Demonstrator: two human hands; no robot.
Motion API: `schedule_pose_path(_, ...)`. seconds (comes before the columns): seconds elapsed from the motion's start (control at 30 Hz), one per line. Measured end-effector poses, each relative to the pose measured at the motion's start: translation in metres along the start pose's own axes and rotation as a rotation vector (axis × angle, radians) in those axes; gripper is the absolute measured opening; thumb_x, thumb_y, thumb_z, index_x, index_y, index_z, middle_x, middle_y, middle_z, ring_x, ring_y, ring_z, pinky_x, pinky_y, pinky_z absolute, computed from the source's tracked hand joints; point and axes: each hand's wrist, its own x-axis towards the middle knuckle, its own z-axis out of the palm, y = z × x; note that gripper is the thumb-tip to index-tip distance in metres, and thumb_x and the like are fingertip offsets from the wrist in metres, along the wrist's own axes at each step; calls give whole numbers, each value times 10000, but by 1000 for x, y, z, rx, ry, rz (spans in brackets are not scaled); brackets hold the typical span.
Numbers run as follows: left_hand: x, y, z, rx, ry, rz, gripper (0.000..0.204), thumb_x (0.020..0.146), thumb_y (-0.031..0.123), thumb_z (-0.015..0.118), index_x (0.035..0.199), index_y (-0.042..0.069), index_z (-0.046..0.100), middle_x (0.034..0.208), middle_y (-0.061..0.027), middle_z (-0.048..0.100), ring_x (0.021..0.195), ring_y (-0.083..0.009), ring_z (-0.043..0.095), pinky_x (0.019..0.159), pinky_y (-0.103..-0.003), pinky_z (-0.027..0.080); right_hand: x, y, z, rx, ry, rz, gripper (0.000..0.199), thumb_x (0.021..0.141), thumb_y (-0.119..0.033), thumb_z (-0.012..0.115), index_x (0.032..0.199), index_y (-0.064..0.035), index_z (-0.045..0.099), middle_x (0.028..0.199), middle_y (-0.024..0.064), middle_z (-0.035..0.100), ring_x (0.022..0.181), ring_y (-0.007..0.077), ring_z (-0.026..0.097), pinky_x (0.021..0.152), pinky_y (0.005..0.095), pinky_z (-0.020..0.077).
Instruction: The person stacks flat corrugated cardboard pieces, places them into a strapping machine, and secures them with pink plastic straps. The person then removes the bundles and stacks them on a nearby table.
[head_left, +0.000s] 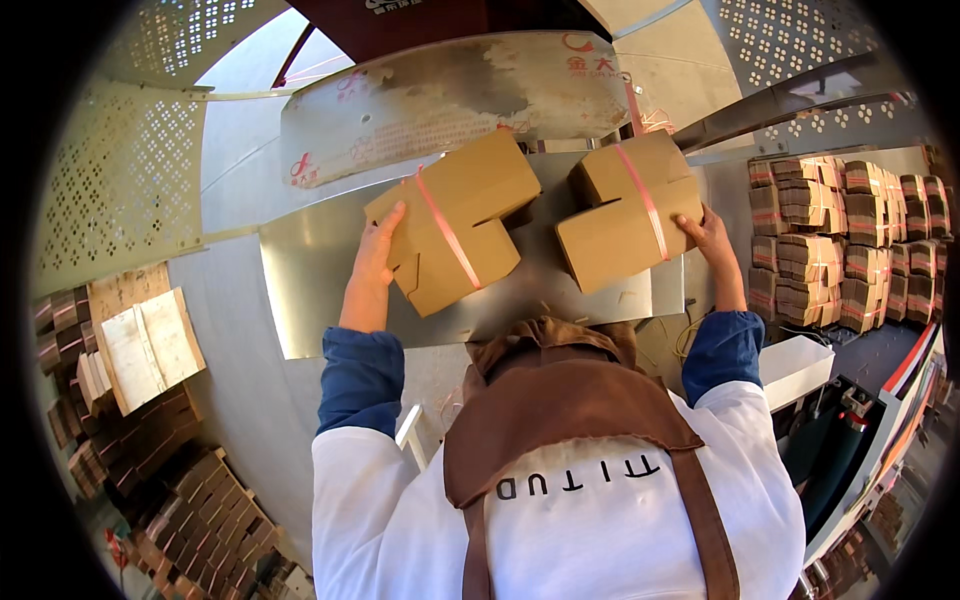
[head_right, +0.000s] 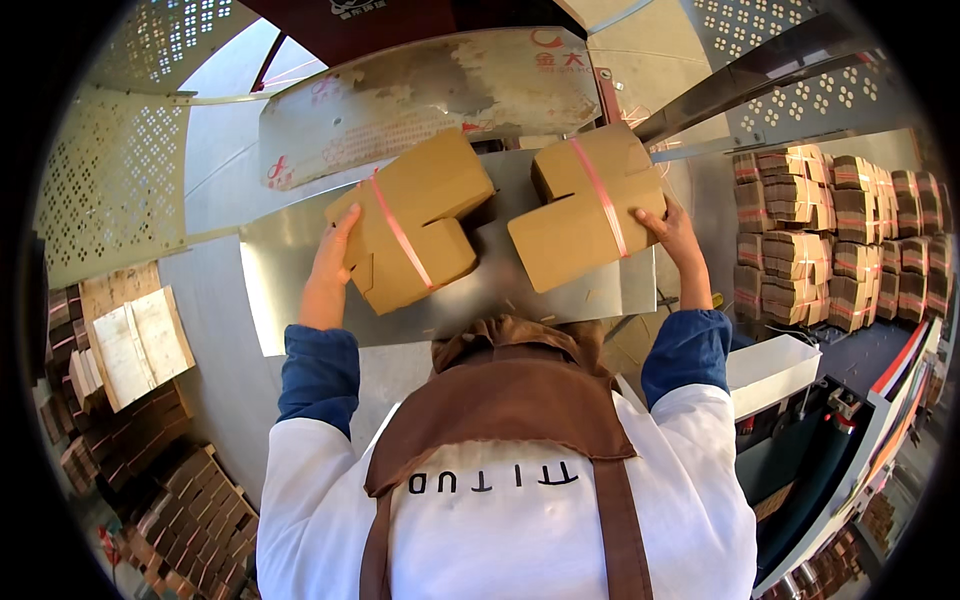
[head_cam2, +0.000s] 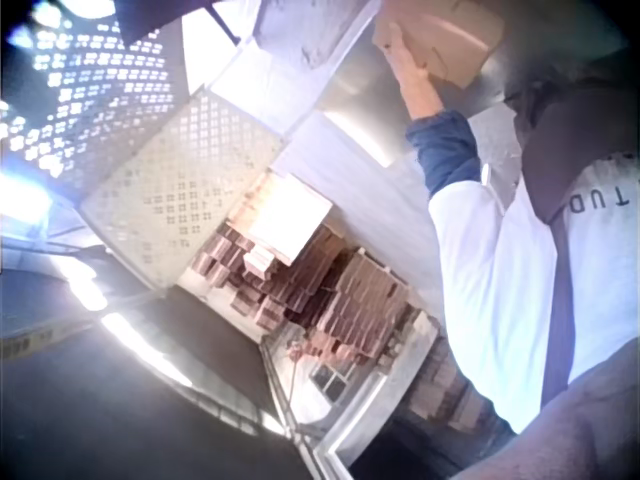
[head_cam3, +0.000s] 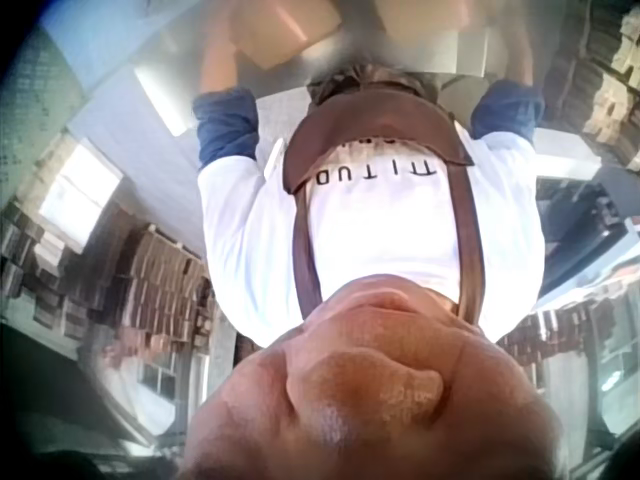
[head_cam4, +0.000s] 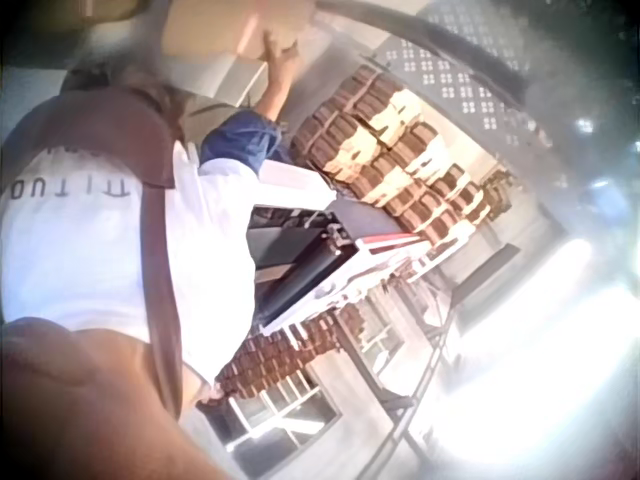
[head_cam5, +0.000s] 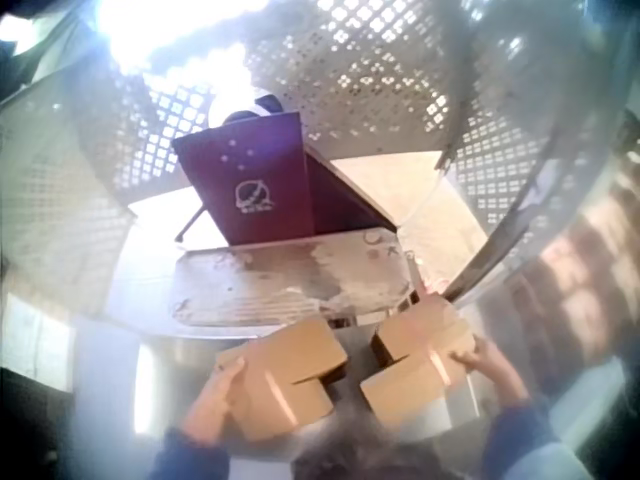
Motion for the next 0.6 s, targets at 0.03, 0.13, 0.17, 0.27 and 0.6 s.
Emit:
schedule_pose_path(0.03,0,-4,0,-10,11,-2,628,801,303,745,1290,54,439,1173,-103,581,1044,-235,599,831,-408,527,-2,-2,1,28,-9,-21,711,765,-401,747,1266,49,519,1066,131,645,966,166,605,861,299,470)
schedule_pose_path(0.13,-3,-15,2,-49,34,9,627,807,291,741,1297,54,430,1180,-105,577,1053,-233,595,844,-399,522,-5,-9,7,61,0,-48,698,762,-399,743,1249,54,529,1063,133,645,967,172,605,856,305,471)
schedule_pose_path(0.17,-4,-19,2,-67,34,23,623,811,284,739,1299,54,428,1182,-105,576,1054,-232,594,848,-395,521,-4,-9,8,39,9,-40,697,762,-403,741,1244,55,531,1063,135,645,967,173,605,855,304,471)
schedule_pose_path(0.27,-11,-20,16,-92,40,65,599,825,256,727,1298,50,423,1189,-101,572,1050,-224,595,855,-378,516,-2,-13,11,-11,21,-23,698,761,-417,734,1231,60,538,1063,138,644,967,175,605,854,303,470)
schedule_pose_path(0.6,3,-17,32,-17,-33,24,523,836,221,716,1261,32,478,1150,-91,598,1020,-196,606,812,-348,520,-5,-22,24,-11,61,-1,693,781,-449,712,1225,55,544,1051,133,647,948,172,605,842,299,468)
